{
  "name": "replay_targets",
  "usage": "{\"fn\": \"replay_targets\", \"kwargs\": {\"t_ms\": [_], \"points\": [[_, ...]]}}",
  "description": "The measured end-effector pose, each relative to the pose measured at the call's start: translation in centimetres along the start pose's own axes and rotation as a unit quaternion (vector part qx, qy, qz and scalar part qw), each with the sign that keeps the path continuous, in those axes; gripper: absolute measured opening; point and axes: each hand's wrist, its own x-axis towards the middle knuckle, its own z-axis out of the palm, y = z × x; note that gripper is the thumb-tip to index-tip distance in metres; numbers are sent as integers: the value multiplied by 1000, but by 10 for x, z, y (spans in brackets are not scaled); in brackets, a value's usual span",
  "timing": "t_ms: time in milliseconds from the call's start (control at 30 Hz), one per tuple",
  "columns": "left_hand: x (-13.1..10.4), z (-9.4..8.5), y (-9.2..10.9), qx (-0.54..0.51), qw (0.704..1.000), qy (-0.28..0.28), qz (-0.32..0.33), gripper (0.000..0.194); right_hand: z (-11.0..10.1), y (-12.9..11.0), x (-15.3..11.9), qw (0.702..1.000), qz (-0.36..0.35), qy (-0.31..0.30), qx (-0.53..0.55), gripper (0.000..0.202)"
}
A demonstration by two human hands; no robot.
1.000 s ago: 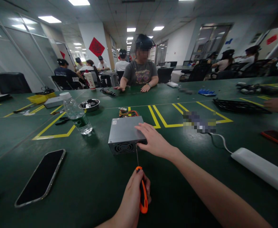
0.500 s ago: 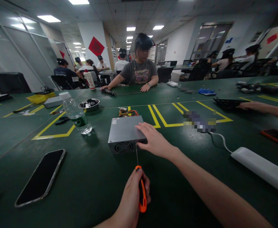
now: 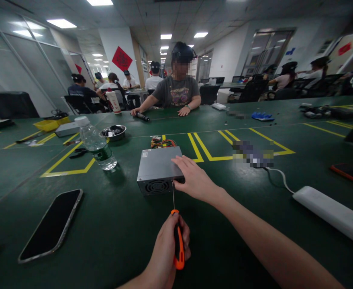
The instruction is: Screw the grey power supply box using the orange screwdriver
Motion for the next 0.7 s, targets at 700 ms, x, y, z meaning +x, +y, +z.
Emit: {"fn": "replay_targets", "kwargs": {"t_ms": [700], "points": [[-6, 5, 10, -107, 993, -32, -32, 33, -1, -1, -1, 999, -10, -8, -42, 62]]}}
